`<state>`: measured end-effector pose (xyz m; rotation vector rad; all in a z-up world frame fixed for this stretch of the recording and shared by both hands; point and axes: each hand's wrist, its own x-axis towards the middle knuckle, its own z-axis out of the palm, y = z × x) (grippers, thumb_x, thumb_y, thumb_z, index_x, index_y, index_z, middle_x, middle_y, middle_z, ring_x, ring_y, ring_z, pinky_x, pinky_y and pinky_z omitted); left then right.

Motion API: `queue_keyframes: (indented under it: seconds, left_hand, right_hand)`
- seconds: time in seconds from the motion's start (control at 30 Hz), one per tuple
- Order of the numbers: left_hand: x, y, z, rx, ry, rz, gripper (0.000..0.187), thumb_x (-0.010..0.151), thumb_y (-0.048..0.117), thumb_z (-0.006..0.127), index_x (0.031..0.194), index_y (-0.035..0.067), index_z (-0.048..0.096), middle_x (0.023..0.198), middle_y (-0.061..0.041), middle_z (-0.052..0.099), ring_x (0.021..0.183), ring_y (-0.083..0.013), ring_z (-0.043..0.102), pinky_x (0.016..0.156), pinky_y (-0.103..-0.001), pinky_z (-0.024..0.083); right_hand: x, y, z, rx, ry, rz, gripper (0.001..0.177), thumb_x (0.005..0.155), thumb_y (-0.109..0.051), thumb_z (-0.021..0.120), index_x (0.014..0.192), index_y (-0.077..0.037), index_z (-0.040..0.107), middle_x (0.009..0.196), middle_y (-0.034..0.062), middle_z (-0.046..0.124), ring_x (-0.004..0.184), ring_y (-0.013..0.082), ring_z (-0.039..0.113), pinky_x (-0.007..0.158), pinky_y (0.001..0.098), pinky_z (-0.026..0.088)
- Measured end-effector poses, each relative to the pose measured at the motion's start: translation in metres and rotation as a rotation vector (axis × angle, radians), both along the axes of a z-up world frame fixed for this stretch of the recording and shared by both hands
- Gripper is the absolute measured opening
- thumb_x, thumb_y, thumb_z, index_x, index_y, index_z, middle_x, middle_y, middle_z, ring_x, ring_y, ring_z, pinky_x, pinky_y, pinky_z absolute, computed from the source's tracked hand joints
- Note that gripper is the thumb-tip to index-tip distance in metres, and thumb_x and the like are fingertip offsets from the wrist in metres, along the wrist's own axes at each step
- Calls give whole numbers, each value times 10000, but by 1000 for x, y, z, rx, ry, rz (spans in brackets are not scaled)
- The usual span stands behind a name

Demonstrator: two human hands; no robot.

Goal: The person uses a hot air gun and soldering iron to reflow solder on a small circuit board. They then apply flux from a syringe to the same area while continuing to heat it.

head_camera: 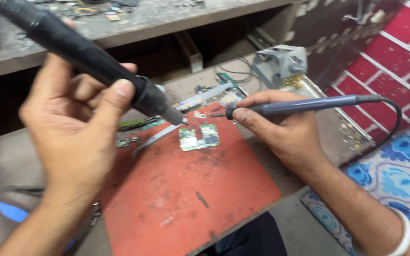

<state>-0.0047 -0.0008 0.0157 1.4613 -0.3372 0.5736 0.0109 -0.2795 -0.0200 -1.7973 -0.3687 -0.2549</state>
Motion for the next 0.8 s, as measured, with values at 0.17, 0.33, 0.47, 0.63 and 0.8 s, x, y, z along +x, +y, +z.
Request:
queue_keyframes:
  seconds: [0.17, 0.33, 0.47, 0.63, 0.8]
  left_hand:
    - [-3, -3, -2, 10, 34, 8, 693, 1048, -90, 665, 1658, -7, 345, 1217, -84, 656, 1163, -186, 738, 987, -301, 677]
    - [-5, 0, -5, 3, 66, -25, 715, 1120, -77, 632, 1706, 86, 255, 1213, -127, 690, 1215, -202, 719, 1069, -342, 646]
    - [-3, 0, -3, -4, 77, -27, 703, 1115, -58, 623, 1694, 118, 264, 1188, -110, 691, 1237, -185, 726, 1099, -346, 630]
    - [7, -12, 12, 16, 16, -55, 673, 1128, -95, 617, 1693, 73, 294, 1233, -113, 677, 1187, -183, 703, 1098, -345, 671]
    - [12, -25, 26, -92, 36, -117, 649, 1117, -104, 625, 1680, 39, 334, 1189, -145, 726, 1066, -171, 702, 1027, -334, 679]
  right_hand:
    - [-11, -45, 17, 133, 21, -85, 151, 928, -44, 700, 1072, -12, 736, 780, 19, 688, 610, 44, 589, 530, 189, 462]
    - [-3, -79, 38, 12, -160, -301, 100, 1024, -70, 692, 976, 17, 696, 716, 8, 633, 562, 49, 551, 497, 192, 414]
    - [11, -94, 43, -68, -234, -355, 142, 1045, -94, 708, 936, -3, 704, 700, -11, 630, 557, 34, 549, 491, 195, 409]
    - [27, -101, 39, -112, -255, -393, 160, 1019, -122, 726, 892, -26, 715, 667, -28, 626, 525, 19, 532, 465, 193, 385]
    - [36, -102, 28, -104, -245, -405, 159, 1015, -126, 733, 887, -32, 723, 673, -45, 632, 541, 8, 530, 479, 184, 388]
